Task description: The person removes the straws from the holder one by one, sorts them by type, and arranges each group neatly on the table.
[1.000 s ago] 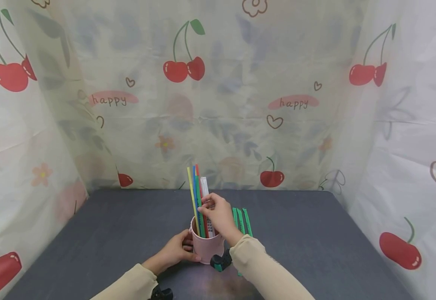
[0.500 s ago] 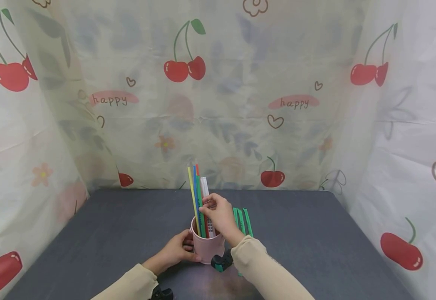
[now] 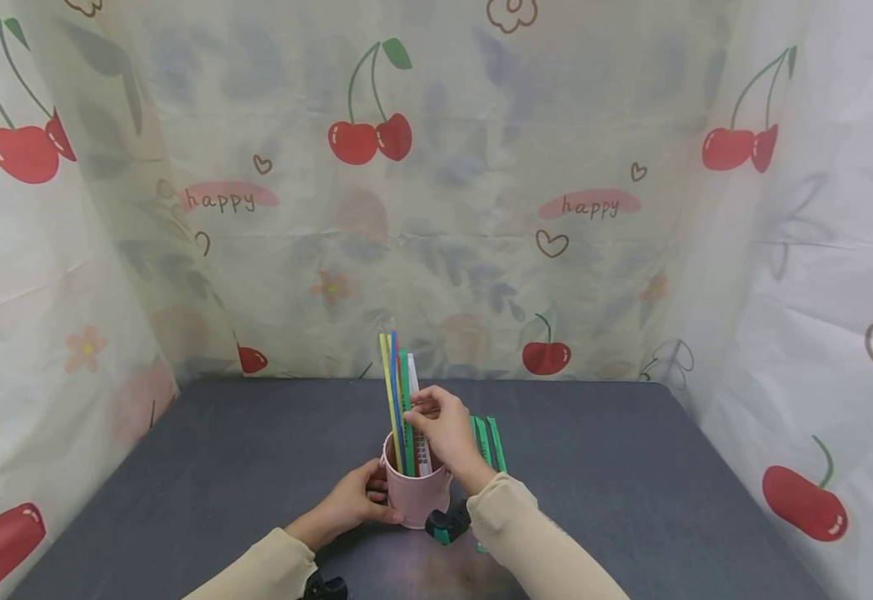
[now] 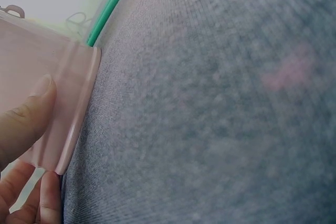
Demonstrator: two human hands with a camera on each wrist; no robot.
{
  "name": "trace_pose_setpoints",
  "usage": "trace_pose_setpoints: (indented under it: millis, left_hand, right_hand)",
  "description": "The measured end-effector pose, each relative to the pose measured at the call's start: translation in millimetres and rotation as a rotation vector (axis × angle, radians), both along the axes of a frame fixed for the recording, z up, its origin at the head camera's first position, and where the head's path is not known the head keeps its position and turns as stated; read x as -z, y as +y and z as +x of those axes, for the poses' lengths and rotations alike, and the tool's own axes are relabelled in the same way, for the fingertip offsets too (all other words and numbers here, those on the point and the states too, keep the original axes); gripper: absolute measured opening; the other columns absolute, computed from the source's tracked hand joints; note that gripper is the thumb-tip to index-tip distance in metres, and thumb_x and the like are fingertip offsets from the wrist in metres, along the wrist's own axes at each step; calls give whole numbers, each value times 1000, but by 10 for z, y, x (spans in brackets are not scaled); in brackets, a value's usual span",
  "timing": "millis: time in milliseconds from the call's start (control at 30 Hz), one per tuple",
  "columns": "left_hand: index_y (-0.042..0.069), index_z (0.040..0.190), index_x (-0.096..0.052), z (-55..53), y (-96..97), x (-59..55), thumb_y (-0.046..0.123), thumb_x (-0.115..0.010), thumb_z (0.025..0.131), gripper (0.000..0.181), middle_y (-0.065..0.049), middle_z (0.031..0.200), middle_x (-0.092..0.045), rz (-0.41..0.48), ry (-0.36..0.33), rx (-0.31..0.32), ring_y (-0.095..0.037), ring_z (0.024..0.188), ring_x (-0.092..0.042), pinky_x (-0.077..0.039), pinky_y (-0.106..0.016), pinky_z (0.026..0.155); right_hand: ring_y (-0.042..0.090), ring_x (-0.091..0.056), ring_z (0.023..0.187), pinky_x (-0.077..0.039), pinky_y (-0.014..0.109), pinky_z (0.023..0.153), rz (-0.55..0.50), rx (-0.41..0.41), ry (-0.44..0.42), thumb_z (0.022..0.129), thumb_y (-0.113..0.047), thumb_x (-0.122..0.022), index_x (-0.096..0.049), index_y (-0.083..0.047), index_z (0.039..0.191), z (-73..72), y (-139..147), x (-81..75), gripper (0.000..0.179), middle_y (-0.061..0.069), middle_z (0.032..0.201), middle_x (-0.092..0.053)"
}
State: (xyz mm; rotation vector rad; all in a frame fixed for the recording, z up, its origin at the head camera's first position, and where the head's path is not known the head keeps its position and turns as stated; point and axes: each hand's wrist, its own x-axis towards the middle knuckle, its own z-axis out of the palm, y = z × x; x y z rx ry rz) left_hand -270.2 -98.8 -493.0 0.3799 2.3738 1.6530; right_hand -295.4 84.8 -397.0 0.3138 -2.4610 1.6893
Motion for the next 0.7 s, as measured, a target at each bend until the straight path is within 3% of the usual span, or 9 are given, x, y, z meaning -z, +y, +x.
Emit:
trace_pose_setpoints:
  millis: [300,700]
  left_hand:
    - [-1,125,-52,-2,2,5,6,-87,67,68,-11,111,-62,-1,-7,-2,-22,100,-60,-53,-42,88]
    - [1,126,-52,-4,0,-3,10,-88,68,69,-10,112,-62,-13,-27,-11,-22,102,-59,-52,-43,90]
  right_hand:
    - [22,-66,91,-54,40,83,-31,26,-8,87,-11,-72,-67,-6,106,-14,27,-18,20,10,96,-68]
    - [15,-64,79,-56,32,74,-145,22,-18,86,-6,-71,-67,-2,105,-6,103,-36,20,10,90,-66]
